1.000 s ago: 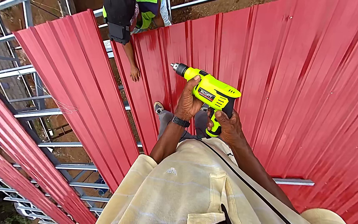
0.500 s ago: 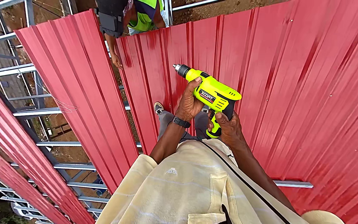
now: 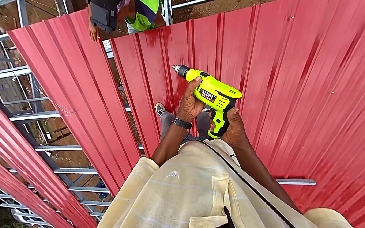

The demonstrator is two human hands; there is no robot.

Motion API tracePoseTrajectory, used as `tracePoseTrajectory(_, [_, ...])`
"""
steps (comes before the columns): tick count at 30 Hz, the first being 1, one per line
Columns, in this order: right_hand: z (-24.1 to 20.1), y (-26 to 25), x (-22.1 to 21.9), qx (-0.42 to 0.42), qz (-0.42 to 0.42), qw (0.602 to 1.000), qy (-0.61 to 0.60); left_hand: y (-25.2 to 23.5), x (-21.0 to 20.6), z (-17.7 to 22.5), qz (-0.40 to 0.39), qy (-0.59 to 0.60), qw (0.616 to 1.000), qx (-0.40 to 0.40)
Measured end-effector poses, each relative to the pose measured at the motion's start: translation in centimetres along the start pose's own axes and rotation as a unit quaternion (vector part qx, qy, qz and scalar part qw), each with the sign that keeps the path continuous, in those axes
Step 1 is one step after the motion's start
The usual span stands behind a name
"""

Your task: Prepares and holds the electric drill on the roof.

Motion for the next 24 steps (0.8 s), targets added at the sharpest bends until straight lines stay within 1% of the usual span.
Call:
tracePoseTrajectory(4, [0.1,0.0,-0.3,-0.035,-0.012,0.999,-0.036,-0.4,0.3,0.0,0.016,0.001,1.0,0.007])
tracePoseTrajectory(7, [0.1,-0.2,-0.4,-0.051,-0.027,0.996,-0.071,-2.8,0.6,-0.2,0.019,0.12,0.993,0.008])
tracePoseTrajectory(10, [0.1,-0.3,-0.6,-0.061,-0.03,0.994,-0.086,-3.3,0.8,-0.4,0.029,0.138,0.99,0.016])
tracePoseTrajectory(13, [0.1,-0.3,-0.6,-0.064,-0.027,0.994,-0.083,-2.8,0.8,-0.4,0.035,0.113,0.993,0.02])
tracePoseTrajectory(15, [0.0,-0.3,-0.5,-0.064,-0.01,0.996,-0.059,-1.1,0.2,-0.1,0.038,0.021,0.999,0.027])
tracePoseTrajectory(17, [0.0,-0.3,-0.5,-0.052,0.009,0.998,-0.028,-0.2,-0.2,0.1,0.036,-0.022,0.999,0.031])
tracePoseTrajectory(20, [0.0,-0.3,-0.4,-0.03,0.032,0.999,0.0,-0.2,-0.1,0.0,0.035,-0.02,0.999,0.031])
tracePoseTrajectory(24, [-0.1,-0.4,-0.5,-0.01,0.041,0.999,0.012,-0.3,0.0,-0.2,0.026,-0.015,0.999,0.035])
Point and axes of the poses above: each hand's wrist, its own y-axis away from the middle knuckle, its own x-axis out of the back of the hand, z = x × y, the point moved 8 cm from there along -y, towards the middle knuckle, and after that the axes turned 7 degrees about -y, right-handed, at the moved point
